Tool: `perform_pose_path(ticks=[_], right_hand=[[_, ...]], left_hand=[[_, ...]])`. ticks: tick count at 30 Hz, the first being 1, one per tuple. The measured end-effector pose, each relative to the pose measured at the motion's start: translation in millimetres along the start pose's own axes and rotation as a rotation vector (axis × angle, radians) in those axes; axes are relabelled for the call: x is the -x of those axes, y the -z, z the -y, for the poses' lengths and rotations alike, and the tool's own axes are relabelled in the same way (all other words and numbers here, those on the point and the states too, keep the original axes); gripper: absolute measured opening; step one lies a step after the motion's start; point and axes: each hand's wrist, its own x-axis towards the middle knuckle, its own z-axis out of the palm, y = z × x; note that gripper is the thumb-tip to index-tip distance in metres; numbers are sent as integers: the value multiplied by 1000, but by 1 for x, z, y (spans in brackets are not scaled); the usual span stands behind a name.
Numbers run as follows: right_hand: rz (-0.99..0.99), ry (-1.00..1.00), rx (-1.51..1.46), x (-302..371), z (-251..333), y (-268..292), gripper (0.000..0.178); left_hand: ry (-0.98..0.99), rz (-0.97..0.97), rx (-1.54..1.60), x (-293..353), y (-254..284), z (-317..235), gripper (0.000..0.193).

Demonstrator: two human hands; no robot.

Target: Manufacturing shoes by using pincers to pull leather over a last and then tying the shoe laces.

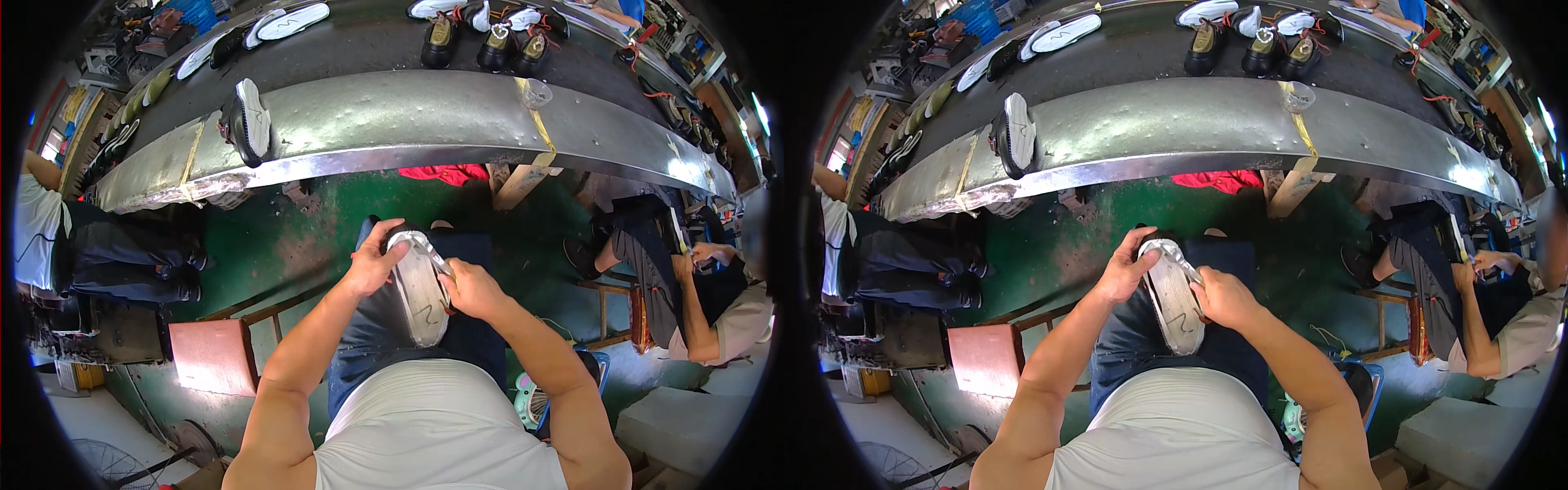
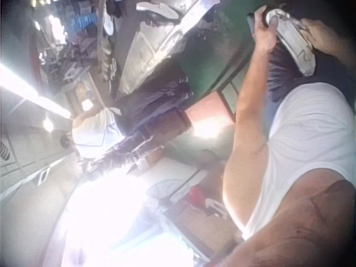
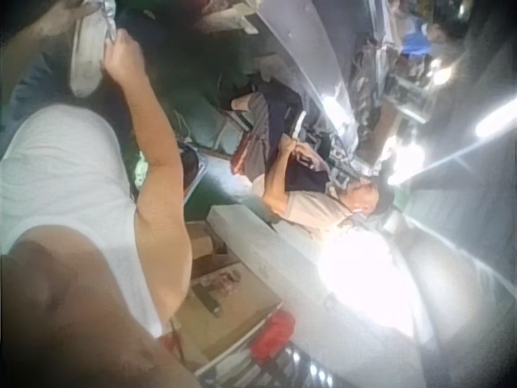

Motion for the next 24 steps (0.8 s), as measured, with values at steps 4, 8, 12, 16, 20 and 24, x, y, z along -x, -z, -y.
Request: perform_pose_path(ticks=[4,8,12,16,20,24], right_hand=[[-2,5,47,12,17,0,24],[27,20,12,12,23,6,21],[261,-225,-384,7,30,35,22],[358,-352,-285,-1,48,41,24],[60,-12,44,-1,14,4,29],[-55,92,98,-4,12,-12,27]], left_hand=[[41,124,63,14,16,-15,50],[14,105,-13,17,8,-16,49],[-2,55,-155,19,-16,-35,45],[-18,23,-172,18,-13,-23,43],[9,-39,-76,9,4,11,47],[20,10,42,17,9,-6,48]])
